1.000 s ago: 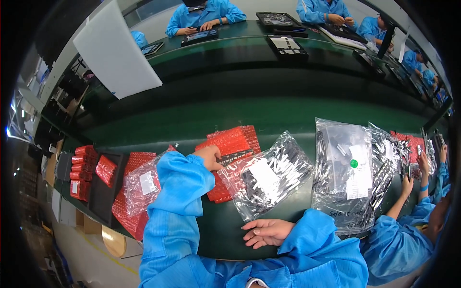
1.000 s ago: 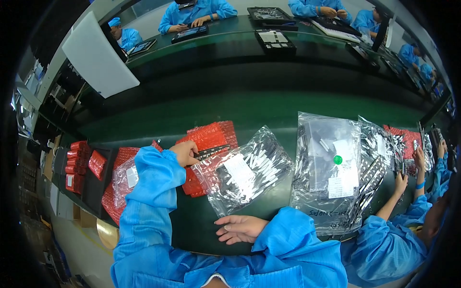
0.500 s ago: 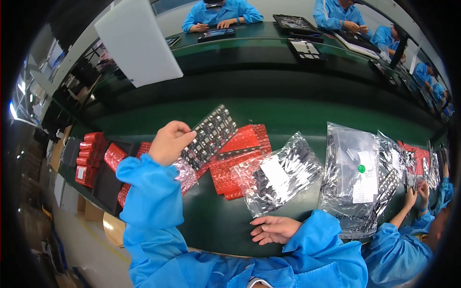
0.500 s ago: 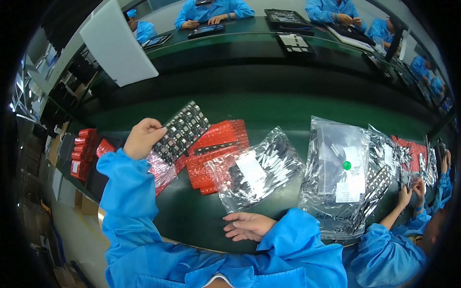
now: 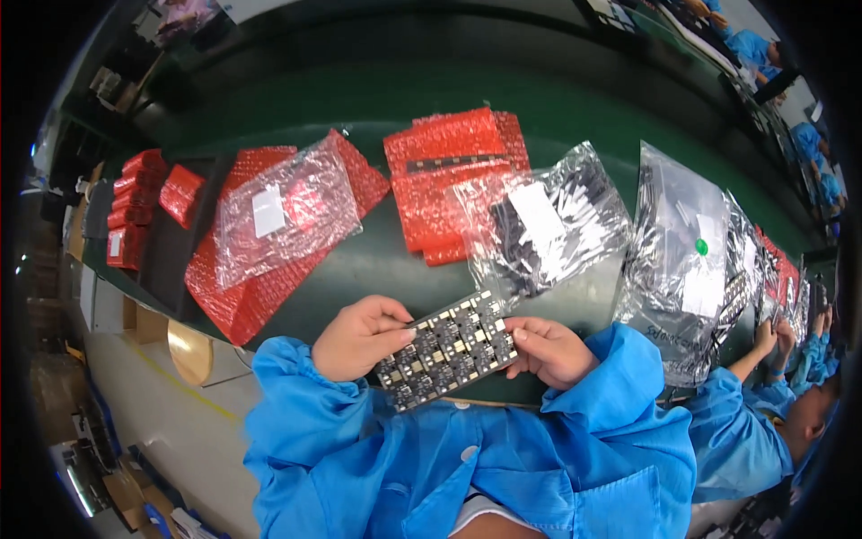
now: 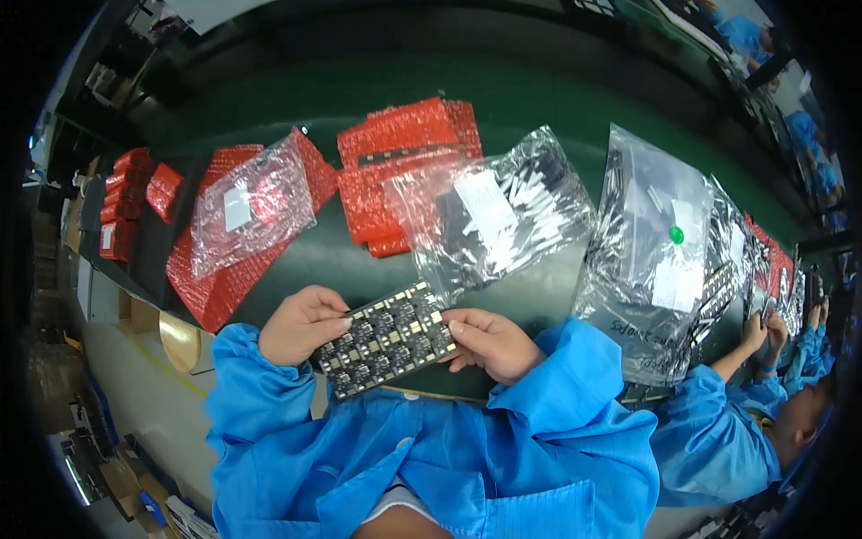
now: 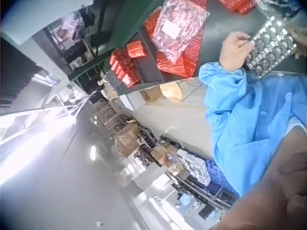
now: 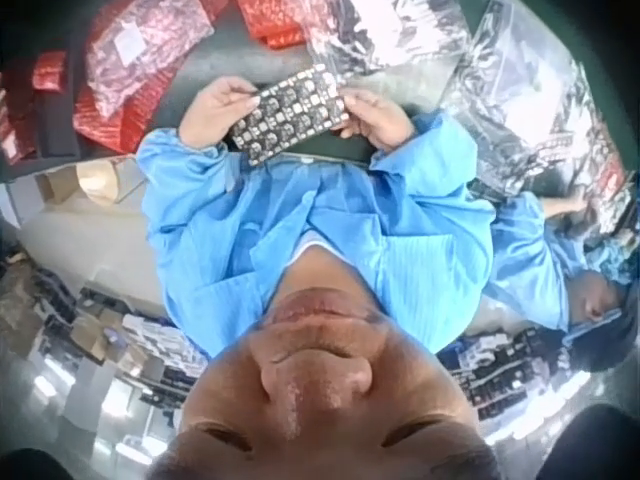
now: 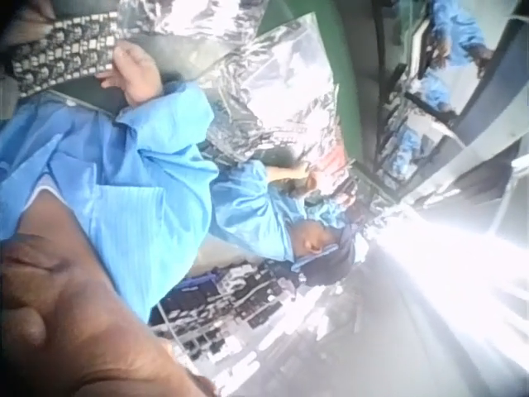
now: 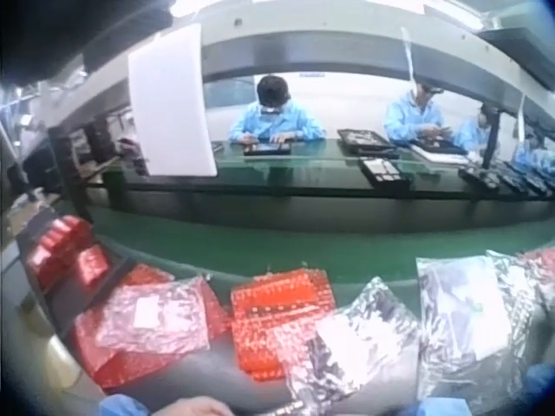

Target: The person assembles circuit boards by taking strip components from bags and bubble wrap, then pressing and attaching the strips onto the boards by hand.

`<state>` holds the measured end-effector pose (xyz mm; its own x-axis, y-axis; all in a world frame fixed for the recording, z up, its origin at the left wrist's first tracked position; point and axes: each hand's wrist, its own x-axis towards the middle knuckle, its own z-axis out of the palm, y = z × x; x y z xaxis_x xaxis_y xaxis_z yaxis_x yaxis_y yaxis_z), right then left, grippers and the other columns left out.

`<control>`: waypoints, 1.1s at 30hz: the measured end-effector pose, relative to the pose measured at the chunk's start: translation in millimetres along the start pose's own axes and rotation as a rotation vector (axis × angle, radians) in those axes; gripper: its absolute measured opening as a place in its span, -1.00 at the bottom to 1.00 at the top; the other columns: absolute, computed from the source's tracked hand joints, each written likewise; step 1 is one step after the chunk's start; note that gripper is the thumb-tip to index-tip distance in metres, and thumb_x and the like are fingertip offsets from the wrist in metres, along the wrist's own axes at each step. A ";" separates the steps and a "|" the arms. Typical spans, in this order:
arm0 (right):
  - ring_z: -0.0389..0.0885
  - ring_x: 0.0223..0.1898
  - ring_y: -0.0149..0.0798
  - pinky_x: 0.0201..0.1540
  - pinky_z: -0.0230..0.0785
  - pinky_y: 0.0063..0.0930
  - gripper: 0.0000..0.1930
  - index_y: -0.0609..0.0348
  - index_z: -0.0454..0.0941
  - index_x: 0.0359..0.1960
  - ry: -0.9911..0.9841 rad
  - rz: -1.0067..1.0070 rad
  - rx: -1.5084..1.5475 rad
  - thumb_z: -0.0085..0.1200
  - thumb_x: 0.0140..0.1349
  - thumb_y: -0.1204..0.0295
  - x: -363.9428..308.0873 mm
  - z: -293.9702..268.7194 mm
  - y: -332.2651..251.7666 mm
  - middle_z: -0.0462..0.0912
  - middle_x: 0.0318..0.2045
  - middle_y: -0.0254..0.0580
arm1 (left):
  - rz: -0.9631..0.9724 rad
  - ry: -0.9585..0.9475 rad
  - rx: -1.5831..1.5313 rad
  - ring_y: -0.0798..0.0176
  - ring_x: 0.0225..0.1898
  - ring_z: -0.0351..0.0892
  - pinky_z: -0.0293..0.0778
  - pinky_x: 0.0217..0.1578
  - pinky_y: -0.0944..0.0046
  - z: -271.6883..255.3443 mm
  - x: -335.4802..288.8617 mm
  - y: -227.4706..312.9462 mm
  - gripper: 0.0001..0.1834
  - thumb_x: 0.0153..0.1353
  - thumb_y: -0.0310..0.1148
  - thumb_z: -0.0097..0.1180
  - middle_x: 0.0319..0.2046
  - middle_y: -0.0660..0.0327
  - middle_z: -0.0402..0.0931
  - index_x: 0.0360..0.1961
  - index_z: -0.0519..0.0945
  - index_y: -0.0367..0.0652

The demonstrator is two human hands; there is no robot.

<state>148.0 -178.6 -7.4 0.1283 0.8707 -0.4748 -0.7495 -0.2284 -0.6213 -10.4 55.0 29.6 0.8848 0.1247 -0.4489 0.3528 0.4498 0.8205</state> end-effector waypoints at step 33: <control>0.52 -0.36 -0.46 -0.39 0.31 -0.70 -0.68 0.28 0.35 -0.03 0.250 -0.013 -0.152 -0.11 0.24 0.38 -4.7 15.6 -4.2 0.53 -0.25 -0.29 | 0.021 0.058 0.386 0.38 -0.22 0.46 0.39 -0.20 0.39 6.0 -3.3 -18.2 -0.68 0.13 -0.48 0.02 -0.25 0.13 0.48 -0.08 0.35 -0.31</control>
<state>140.4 -174.9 7.2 0.3071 0.7440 -0.5934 -0.6434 -0.2971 -0.7056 -17.8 41.1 18.2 0.8783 0.1855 -0.4407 0.4329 0.0825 0.8976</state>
